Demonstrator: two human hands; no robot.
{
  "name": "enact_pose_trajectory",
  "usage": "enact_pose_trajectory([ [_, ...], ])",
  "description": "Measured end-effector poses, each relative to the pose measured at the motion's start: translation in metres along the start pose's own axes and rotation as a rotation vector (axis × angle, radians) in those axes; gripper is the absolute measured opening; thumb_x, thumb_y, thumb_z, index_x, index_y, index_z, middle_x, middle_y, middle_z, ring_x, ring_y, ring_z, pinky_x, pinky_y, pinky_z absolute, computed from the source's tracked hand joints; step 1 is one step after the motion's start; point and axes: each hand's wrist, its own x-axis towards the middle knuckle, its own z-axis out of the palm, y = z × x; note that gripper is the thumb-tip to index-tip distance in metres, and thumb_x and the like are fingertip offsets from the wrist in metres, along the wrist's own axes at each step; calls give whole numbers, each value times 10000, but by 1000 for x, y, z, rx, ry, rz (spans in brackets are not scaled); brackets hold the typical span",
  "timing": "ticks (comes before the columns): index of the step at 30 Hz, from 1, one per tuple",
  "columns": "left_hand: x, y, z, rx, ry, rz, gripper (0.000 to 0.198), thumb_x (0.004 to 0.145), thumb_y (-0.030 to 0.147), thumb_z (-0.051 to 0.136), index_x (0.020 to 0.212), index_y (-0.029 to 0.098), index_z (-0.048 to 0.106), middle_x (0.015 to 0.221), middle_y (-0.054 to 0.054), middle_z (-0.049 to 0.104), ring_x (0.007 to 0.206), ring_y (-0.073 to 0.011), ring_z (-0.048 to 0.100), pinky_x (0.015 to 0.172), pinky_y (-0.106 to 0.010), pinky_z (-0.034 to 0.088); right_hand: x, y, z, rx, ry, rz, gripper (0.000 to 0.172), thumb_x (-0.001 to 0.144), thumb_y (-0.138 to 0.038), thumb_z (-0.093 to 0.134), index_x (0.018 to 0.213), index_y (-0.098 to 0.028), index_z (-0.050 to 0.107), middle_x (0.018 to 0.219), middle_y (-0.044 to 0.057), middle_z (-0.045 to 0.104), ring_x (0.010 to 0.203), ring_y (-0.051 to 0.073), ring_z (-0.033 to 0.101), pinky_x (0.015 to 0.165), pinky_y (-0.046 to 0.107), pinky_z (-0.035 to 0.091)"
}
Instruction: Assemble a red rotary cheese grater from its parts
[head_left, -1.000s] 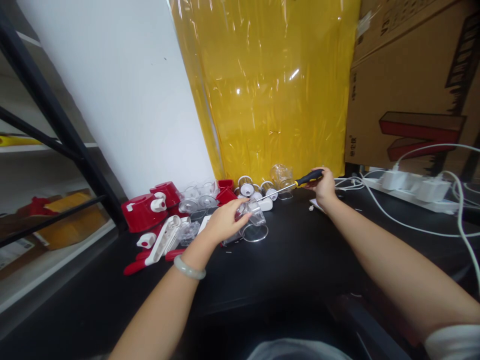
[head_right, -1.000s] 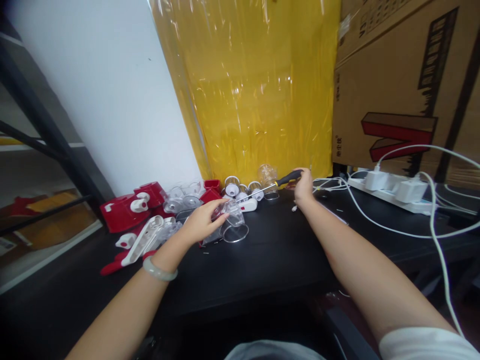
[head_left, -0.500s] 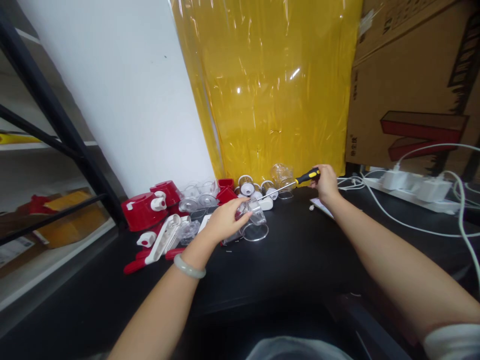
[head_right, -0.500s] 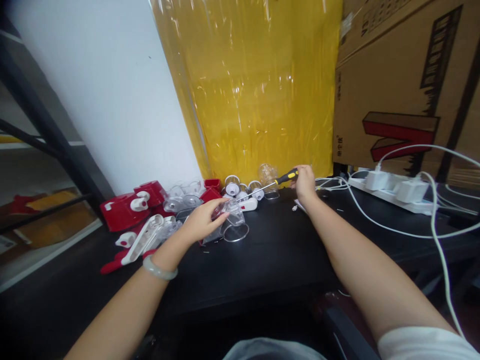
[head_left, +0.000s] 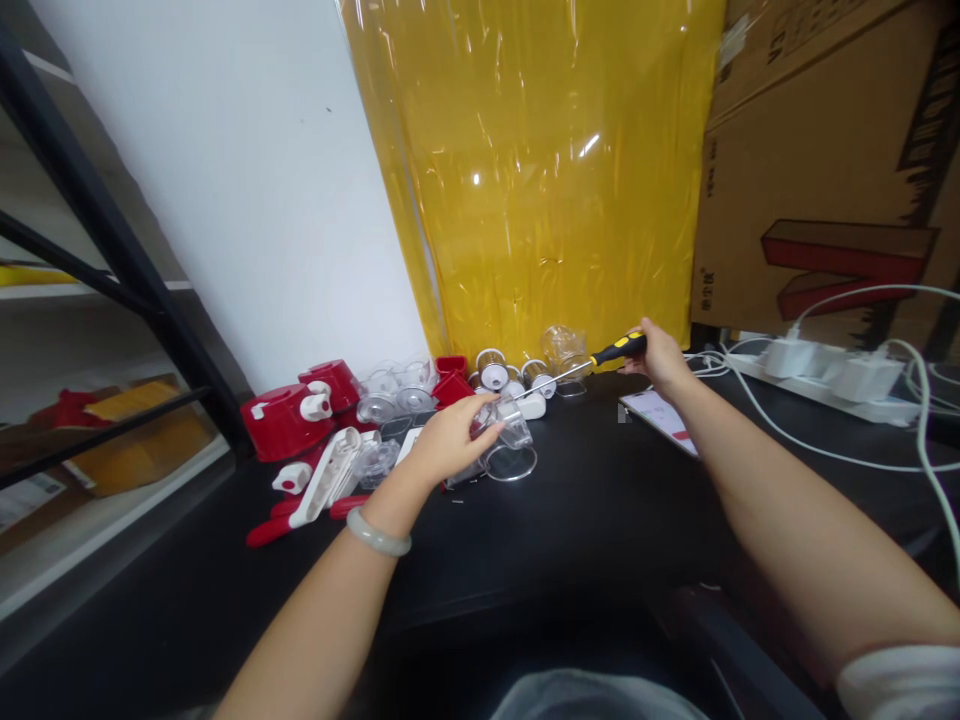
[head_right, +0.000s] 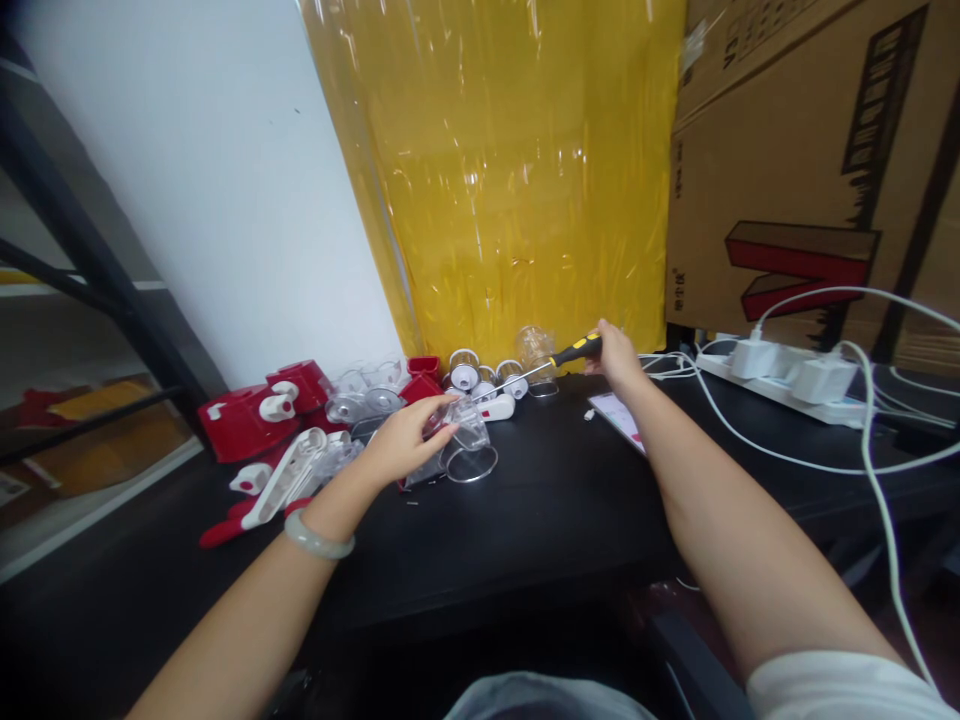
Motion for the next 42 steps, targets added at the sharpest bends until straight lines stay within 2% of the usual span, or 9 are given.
enact_pose_trajectory([
  [3, 0, 0, 0, 0, 0, -4, 468, 963, 453, 534, 1363, 212, 559, 1323, -97, 665, 1149, -261, 658, 1013, -437, 514, -1, -2, 1, 60, -11, 40, 142, 855, -349, 512, 804, -220, 542, 588, -9, 568, 444, 143, 543, 434, 287, 504],
  [8, 0, 1, 0, 1, -4, -12, 472, 959, 451, 535, 1365, 211, 560, 1314, -102, 668, 1130, -263, 666, 994, -435, 524, -4, -4, 2, 11, -2, 10, 12, 803, -234, 517, 799, -232, 527, 492, -42, 506, 384, 127, 470, 428, 267, 496],
  [12, 0, 2, -1, 0, -3, -10, 467, 959, 450, 537, 1361, 214, 566, 1327, -102, 663, 1158, -272, 656, 1021, -443, 510, -7, -5, 2, -9, 9, -13, 84, 861, -273, 529, 786, -235, 523, 458, -54, 475, 356, 112, 427, 412, 247, 475],
  [20, 1, 1, 0, 2, -3, 0, 464, 961, 450, 536, 1362, 218, 559, 1328, -97, 662, 1168, -266, 652, 1019, -443, 514, -8, -1, 4, -50, -15, -91, 321, 906, -535, 582, 801, -240, 513, 397, -102, 378, 309, 90, 347, 429, 255, 489],
  [25, 1, 0, -1, 2, -5, 4, 470, 966, 460, 525, 1365, 214, 555, 1324, -101, 662, 1158, -266, 653, 1018, -442, 513, -4, 3, 3, -54, -18, -107, 424, 876, -660, 547, 808, -244, 499, 446, -84, 404, 338, 105, 392, 419, 267, 485],
  [29, 0, 1, -1, 0, -11, -7, 477, 968, 464, 519, 1372, 213, 551, 1314, -101, 667, 1117, -261, 668, 1008, -444, 518, -3, 4, 3, 46, -29, -55, 351, 902, -579, 465, 846, -237, 518, 625, -16, 552, 447, 140, 541, 450, 295, 521],
  [32, 0, 1, -1, 3, -9, -9, 475, 966, 468, 520, 1370, 221, 553, 1308, -96, 671, 1113, -263, 670, 1007, -444, 518, -4, 3, 2, 103, -74, -46, 234, 864, -466, 489, 887, -237, 529, 712, -11, 581, 488, 146, 590, 483, 315, 549],
  [38, 0, 2, -1, 1, -10, -8, 471, 965, 459, 523, 1371, 221, 555, 1324, -94, 664, 1122, -262, 666, 1003, -436, 519, -5, 1, 5, 62, -48, -53, 183, 815, -382, 582, 917, -241, 525, 682, -45, 562, 425, 109, 533, 419, 258, 494],
  [42, 0, 2, -1, 1, -11, -10, 474, 965, 460, 524, 1368, 214, 558, 1327, -98, 662, 1126, -265, 664, 1006, -440, 517, -4, 5, 7, 31, 4, -87, 285, 827, -489, 645, 886, -240, 521, 571, -69, 509, 380, 101, 461, 352, 217, 401],
])
